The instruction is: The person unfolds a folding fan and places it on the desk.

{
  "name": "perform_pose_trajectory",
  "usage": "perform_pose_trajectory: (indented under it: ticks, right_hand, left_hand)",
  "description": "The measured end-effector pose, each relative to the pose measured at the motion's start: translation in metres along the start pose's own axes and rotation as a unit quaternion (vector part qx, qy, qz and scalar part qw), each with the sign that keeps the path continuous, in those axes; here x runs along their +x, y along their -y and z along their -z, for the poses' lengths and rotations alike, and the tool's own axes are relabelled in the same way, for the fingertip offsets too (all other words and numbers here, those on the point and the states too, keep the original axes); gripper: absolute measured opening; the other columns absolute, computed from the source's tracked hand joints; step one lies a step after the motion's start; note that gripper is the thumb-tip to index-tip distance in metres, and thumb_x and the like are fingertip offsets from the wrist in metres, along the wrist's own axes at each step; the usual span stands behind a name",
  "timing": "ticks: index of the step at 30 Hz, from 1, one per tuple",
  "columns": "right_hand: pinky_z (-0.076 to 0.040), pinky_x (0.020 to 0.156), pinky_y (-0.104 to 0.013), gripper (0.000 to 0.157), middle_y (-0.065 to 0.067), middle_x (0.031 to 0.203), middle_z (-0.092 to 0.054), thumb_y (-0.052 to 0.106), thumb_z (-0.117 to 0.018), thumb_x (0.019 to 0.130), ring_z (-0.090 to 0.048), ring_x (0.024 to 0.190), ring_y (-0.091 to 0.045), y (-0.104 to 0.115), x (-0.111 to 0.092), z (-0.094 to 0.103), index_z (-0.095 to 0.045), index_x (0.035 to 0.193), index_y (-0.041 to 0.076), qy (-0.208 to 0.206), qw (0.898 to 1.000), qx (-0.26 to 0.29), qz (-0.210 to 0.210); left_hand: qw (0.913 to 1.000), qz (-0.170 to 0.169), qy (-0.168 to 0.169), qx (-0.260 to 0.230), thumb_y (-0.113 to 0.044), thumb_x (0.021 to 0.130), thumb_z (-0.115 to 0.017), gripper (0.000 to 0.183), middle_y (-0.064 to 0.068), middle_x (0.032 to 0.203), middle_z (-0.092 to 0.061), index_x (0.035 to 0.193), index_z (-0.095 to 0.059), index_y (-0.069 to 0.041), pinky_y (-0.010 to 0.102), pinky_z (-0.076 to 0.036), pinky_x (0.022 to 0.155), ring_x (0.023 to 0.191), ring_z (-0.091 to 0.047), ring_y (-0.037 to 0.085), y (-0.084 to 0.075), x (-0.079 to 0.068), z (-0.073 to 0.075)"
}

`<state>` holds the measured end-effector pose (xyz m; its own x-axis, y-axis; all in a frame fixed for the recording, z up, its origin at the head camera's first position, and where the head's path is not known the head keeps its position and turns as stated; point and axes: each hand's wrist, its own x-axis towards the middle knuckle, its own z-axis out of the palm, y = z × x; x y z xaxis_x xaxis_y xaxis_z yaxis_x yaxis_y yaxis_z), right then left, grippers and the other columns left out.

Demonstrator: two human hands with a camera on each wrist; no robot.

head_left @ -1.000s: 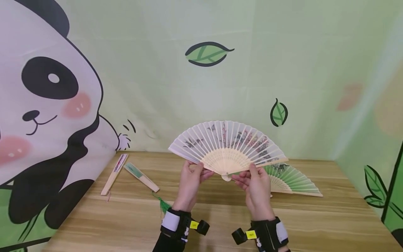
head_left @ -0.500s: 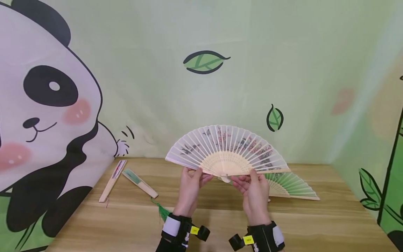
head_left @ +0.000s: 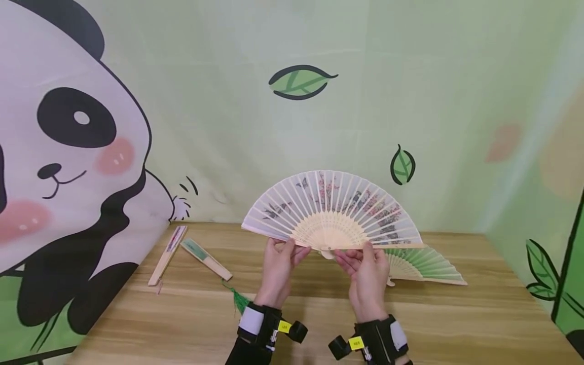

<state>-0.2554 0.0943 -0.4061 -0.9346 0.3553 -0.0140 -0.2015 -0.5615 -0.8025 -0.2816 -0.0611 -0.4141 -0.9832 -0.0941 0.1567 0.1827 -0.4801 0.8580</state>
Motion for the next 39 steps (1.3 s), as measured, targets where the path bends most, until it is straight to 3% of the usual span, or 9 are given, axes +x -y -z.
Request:
perform_pose_trajectory:
  ticks: [6, 11, 20, 29, 39]
  right_hand:
    - [-0.06, 0.073, -0.033, 0.024, -0.006, 0.076, -0.056, 0.027, -0.038, 0.107, -0.071, 0.075, -0.022, -0.004, 0.0, -0.003, -0.041, 0.105, 0.003, 0.001, 1.0, 0.001, -0.006]
    - [-0.06, 0.074, -0.033, 0.023, -0.006, 0.076, -0.056, 0.026, -0.038, 0.107, -0.071, 0.075, -0.022, -0.016, -0.005, -0.005, -0.041, 0.106, 0.004, -0.003, 1.0, -0.005, -0.02]
    - [-0.06, 0.07, -0.031, 0.023, -0.009, 0.077, -0.056, 0.023, -0.036, 0.108, -0.071, 0.074, -0.022, -0.05, -0.002, -0.026, -0.04, 0.102, 0.001, 0.007, 0.998, -0.009, -0.059]
    - [-0.059, 0.07, -0.03, 0.02, -0.012, 0.083, -0.053, 0.019, -0.036, 0.108, -0.07, 0.074, -0.021, -0.088, 0.009, -0.047, -0.041, 0.105, -0.001, -0.008, 0.991, -0.024, -0.135]
    - [-0.06, 0.069, -0.031, 0.019, -0.012, 0.079, -0.054, 0.017, -0.034, 0.107, -0.07, 0.071, -0.021, -0.118, -0.006, -0.058, -0.04, 0.108, -0.001, -0.032, 0.983, -0.018, -0.18]
  left_hand:
    - [0.9999, 0.005, -0.003, -0.01, -0.001, 0.103, -0.042, 0.029, 0.026, 0.115, -0.063, 0.132, -0.038, 0.003, 0.032, -0.056, 0.085, 0.084, -0.069, 0.019, -0.003, 0.001, 0.005]
    - [0.9997, 0.018, -0.011, -0.009, 0.0, 0.103, -0.041, 0.027, 0.023, 0.109, -0.065, 0.13, -0.037, 0.005, 0.03, -0.057, 0.083, 0.08, -0.068, 0.017, 0.0, 0.002, 0.018]
    - [0.9983, 0.031, -0.046, -0.018, 0.003, 0.102, -0.04, 0.025, 0.017, 0.099, -0.063, 0.125, -0.042, 0.011, 0.027, -0.057, 0.079, 0.076, -0.068, 0.016, 0.004, 0.012, 0.058]
    - [0.9913, 0.061, -0.113, -0.027, 0.003, 0.102, -0.042, 0.025, 0.018, 0.098, -0.059, 0.124, -0.036, 0.012, 0.028, -0.057, 0.081, 0.075, -0.066, 0.017, 0.013, 0.021, 0.102]
    - [0.987, 0.093, -0.13, 0.007, 0.001, 0.102, -0.042, 0.027, 0.017, 0.101, -0.056, 0.125, -0.035, 0.012, 0.026, -0.057, 0.081, 0.077, -0.064, 0.015, 0.01, 0.015, 0.139]
